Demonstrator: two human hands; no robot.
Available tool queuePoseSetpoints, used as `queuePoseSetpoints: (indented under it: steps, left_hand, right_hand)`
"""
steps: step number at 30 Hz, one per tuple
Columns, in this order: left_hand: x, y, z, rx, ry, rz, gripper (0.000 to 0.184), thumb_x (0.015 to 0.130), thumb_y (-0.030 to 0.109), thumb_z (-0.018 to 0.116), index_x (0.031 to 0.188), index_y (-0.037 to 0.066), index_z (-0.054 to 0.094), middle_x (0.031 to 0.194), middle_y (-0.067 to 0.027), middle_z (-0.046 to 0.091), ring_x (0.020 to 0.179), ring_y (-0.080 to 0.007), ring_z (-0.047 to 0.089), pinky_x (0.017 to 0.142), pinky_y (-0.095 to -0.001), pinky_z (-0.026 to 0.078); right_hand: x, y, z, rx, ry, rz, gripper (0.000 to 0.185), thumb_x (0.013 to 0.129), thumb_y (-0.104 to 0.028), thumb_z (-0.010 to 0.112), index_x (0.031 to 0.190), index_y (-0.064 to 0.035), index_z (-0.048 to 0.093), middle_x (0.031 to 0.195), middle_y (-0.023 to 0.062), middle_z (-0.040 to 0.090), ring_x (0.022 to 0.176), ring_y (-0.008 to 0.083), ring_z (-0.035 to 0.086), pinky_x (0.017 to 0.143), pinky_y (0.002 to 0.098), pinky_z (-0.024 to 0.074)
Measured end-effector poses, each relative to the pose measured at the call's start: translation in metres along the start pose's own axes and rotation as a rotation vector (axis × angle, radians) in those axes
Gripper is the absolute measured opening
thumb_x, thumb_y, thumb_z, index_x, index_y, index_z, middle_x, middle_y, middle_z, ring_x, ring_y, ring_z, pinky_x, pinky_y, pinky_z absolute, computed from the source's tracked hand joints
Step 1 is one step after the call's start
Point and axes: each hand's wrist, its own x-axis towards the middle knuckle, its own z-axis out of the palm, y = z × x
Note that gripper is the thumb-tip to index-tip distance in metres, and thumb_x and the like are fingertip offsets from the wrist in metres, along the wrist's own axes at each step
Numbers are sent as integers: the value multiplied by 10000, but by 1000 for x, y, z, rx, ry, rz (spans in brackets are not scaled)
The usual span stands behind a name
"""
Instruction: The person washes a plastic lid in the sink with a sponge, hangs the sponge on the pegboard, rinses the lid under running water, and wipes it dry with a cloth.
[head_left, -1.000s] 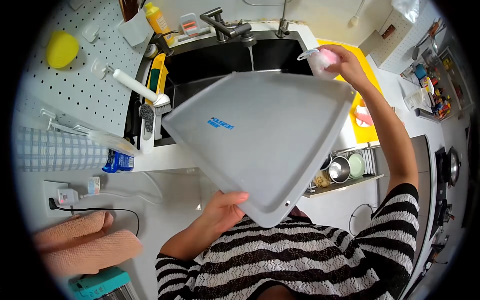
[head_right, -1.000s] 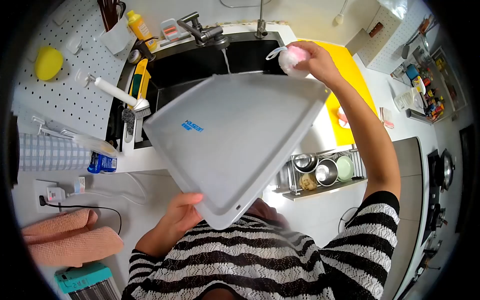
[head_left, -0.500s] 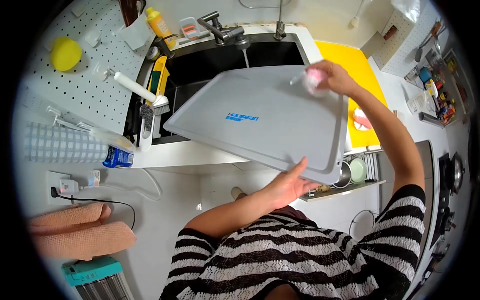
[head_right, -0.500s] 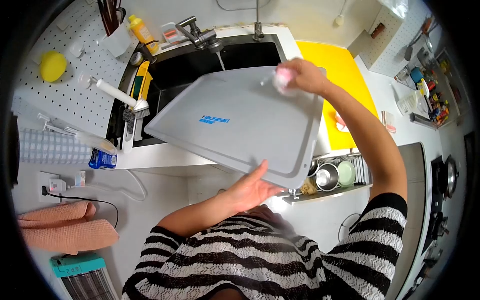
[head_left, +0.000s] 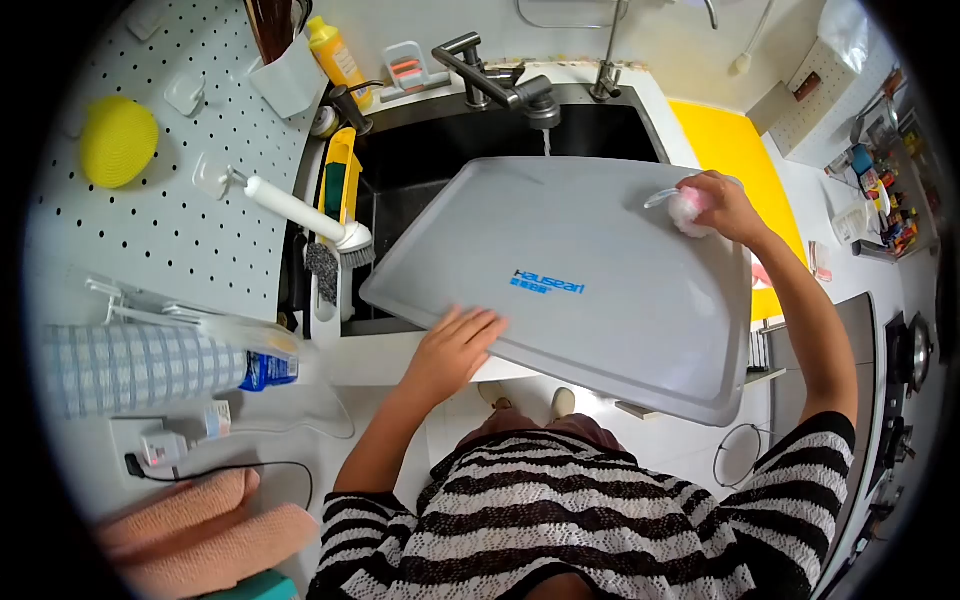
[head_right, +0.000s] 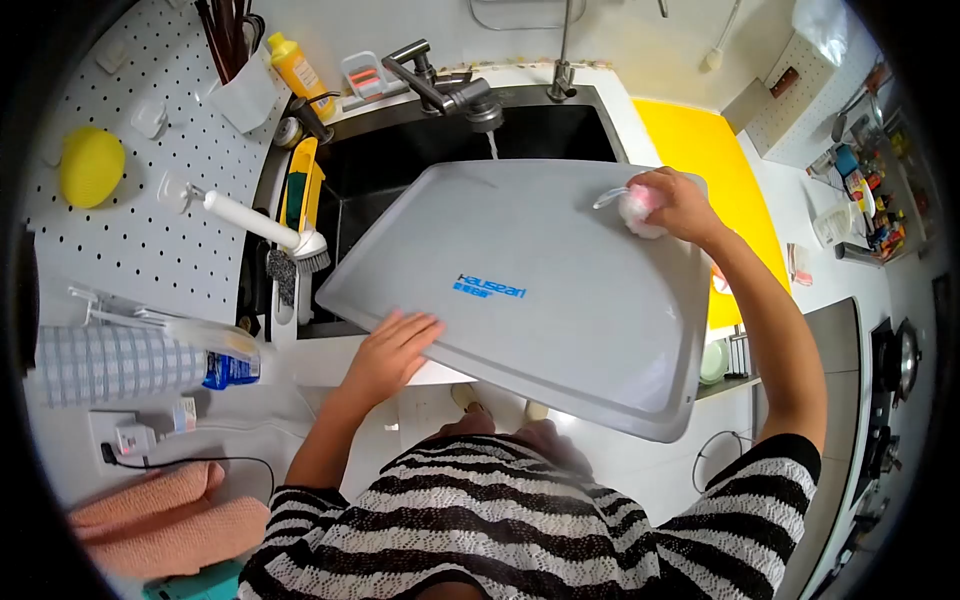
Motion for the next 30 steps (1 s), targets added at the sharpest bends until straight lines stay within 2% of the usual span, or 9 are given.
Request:
queuePoseSetpoints:
  steps: [1, 4, 9, 13, 14, 20, 25, 29, 30]
  left_hand:
    - [-2, -13, 9, -3, 3, 5, 393, 653, 107, 603, 1036, 79, 520, 1049, -86, 524, 1002, -225, 484, 882, -380, 358]
    - [5, -29, 21, 1, 318, 114, 229, 658, 37, 552, 884, 53, 584, 906, -68, 599, 852, -196, 580, 729, -306, 467]
    - [23, -26, 34, -104, 353, 127, 202, 659, 14, 540, 854, 46, 583, 895, -76, 603, 843, -190, 586, 693, -280, 480]
    - [50, -18, 52, -199, 363, 180, 212, 643, -13, 551, 844, 50, 574, 901, -66, 601, 825, -173, 592, 652, -258, 488]
    - [52, -18, 55, -236, 283, 163, 260, 649, 34, 567, 907, 53, 546, 991, -82, 567, 902, -210, 563, 711, -291, 477]
    - [56, -22, 40, -132, -27, -34, 473, 631, 95, 574, 1091, 72, 465, 1146, -123, 466, 1041, -302, 461, 833, -379, 412]
    - [57, -23, 57, -53, -31, 48, 485, 654, 84, 534, 1131, 94, 443, 1149, -143, 458, 1033, -301, 469, 833, -380, 415]
    - [58, -24, 57, -89, -121, 66, 448, 697, 112, 491, 1141, 95, 429, 1136, -158, 461, 1024, -298, 477, 838, -381, 412]
    - [56, -24, 62, -53, -130, 98, 418, 727, 138, 457, 1139, 83, 426, 1128, -170, 460, 1017, -301, 479, 836, -383, 411]
  right_hand:
    - [1, -4, -1, -4, 3, 3, 443, 548, 13, 627, 974, -78, 551, 996, 89, 513, 967, 251, 463, 870, 319, 355]
    - [2, -24, -14, -16, 93, -5, 446, 548, 19, 613, 978, -83, 555, 992, 102, 518, 944, 254, 481, 844, 309, 376]
    - [7, -54, -40, -51, 172, -8, 448, 537, 33, 620, 966, -77, 555, 964, 92, 516, 918, 255, 486, 843, 304, 377]
    - [25, -59, -36, -169, 49, -8, 462, 534, 26, 629, 975, -86, 549, 978, 97, 504, 921, 266, 481, 843, 307, 381]
    - [33, -58, -27, -180, 35, -5, 459, 544, 12, 630, 983, -94, 546, 987, 98, 501, 932, 269, 475, 841, 315, 382]
    - [96, -20, 39, -380, 38, 15, 488, 619, -138, 623, 1085, -146, 476, 1052, 114, 457, 991, 296, 430, 846, 358, 378]
    - [161, 10, 100, -515, 84, -41, 461, 652, -179, 595, 1083, -116, 444, 1085, 139, 417, 985, 314, 422, 822, 386, 391]
    - [202, -47, 160, -250, -185, 5, 413, 631, -161, 604, 1018, -111, 468, 957, 142, 492, 924, 313, 454, 795, 398, 389]
    - [214, -47, 184, -280, -120, -173, 403, 624, -163, 609, 1001, -111, 477, 932, 139, 504, 907, 309, 466, 787, 394, 389]
